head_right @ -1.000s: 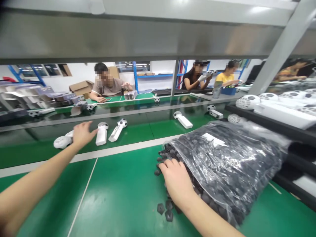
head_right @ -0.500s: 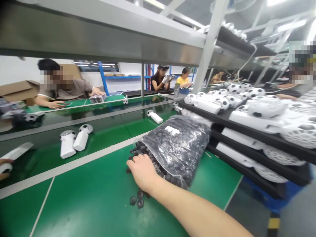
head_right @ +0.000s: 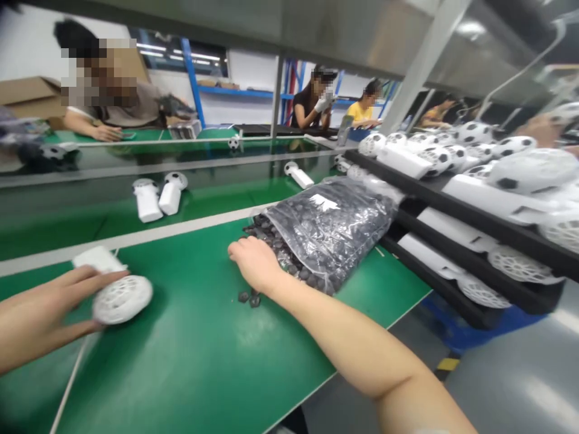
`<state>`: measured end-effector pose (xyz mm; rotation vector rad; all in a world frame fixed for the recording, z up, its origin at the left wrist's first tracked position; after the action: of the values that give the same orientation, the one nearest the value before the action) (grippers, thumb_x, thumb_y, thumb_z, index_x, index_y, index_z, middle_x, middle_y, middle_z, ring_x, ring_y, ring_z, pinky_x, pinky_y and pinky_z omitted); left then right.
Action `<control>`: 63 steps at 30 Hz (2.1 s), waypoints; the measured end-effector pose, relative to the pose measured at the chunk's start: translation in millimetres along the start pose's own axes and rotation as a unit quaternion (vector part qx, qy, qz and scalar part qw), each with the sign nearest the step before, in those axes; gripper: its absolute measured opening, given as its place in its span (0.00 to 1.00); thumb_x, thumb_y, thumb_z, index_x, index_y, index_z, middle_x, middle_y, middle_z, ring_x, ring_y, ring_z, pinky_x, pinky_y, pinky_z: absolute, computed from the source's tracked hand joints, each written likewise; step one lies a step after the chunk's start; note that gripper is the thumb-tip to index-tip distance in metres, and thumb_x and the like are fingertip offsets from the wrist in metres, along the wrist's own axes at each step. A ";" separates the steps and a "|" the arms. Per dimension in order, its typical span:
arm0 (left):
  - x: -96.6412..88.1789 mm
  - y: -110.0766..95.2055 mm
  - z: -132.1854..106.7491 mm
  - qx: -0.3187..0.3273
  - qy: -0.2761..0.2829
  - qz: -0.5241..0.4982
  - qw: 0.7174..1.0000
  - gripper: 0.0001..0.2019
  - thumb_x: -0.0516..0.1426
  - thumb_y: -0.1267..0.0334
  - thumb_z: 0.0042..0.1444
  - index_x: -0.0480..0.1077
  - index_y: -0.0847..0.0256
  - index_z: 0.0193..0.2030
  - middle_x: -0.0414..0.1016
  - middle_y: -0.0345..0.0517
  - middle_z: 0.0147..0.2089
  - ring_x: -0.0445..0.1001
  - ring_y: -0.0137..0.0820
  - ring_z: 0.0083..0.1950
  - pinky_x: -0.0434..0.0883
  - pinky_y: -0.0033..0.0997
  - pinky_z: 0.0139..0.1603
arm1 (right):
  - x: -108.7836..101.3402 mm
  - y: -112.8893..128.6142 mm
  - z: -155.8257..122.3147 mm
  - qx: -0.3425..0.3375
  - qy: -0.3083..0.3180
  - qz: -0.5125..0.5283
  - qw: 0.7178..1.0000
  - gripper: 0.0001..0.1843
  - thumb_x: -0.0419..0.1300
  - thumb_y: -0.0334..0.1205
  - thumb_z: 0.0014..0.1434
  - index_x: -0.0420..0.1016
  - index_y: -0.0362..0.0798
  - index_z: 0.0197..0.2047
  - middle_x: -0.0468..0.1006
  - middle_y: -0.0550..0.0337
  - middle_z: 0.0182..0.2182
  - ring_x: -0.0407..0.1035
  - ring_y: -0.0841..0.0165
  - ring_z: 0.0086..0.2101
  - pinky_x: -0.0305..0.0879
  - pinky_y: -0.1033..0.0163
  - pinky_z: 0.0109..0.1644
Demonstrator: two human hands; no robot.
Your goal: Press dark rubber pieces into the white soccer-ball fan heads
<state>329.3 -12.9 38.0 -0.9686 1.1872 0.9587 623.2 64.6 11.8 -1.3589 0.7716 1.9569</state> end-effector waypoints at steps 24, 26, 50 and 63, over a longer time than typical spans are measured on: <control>19.8 -102.7 35.7 -0.019 0.089 -0.002 0.996 0.33 0.53 0.47 0.54 0.51 0.60 0.63 0.68 0.50 0.54 0.70 0.44 0.47 0.65 0.40 0.45 | -24.1 27.4 -19.1 -0.088 -0.081 0.354 0.928 0.03 0.58 0.35 0.57 0.73 0.47 0.34 0.75 0.61 0.30 0.68 0.71 0.32 0.65 0.65 0.39; 18.3 -103.9 35.1 -0.020 0.088 -0.009 0.996 0.36 0.53 0.46 0.52 0.49 0.59 0.64 0.68 0.51 0.53 0.70 0.44 0.47 0.65 0.39 0.45 | -24.1 36.2 -22.4 -0.137 -0.070 0.331 0.931 0.05 0.57 0.35 0.59 0.74 0.47 0.35 0.76 0.60 0.32 0.69 0.70 0.35 0.64 0.63 0.41; 15.6 -107.3 40.0 0.013 0.044 -0.064 0.997 0.26 0.47 0.42 0.55 0.60 0.57 0.53 0.75 0.46 0.39 0.72 0.42 0.39 0.61 0.42 0.44 | -3.6 50.1 -23.2 -0.032 -0.012 0.325 0.945 0.22 0.57 0.39 0.57 0.58 0.44 0.53 0.69 0.50 0.49 0.65 0.63 0.48 0.64 0.58 0.50; 18.3 -94.5 34.5 0.034 0.034 -0.079 0.996 0.24 0.53 0.55 0.52 0.59 0.53 0.57 0.72 0.45 0.50 0.70 0.44 0.45 0.62 0.46 0.46 | -4.9 -20.1 2.6 0.088 -0.094 0.191 0.973 0.05 0.58 0.36 0.57 0.75 0.47 0.35 0.72 0.57 0.35 0.65 0.67 0.40 0.61 0.59 0.49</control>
<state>431.2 -6.8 32.4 -1.0304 1.1749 0.7601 638.4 78.5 15.0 -0.9546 1.1486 2.2082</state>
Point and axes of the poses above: each hand's wrist, its own z-axis towards the middle knuckle, its own x-axis out of the palm, y = z × x, the point moved 3 cm from there along z, towards the middle knuckle
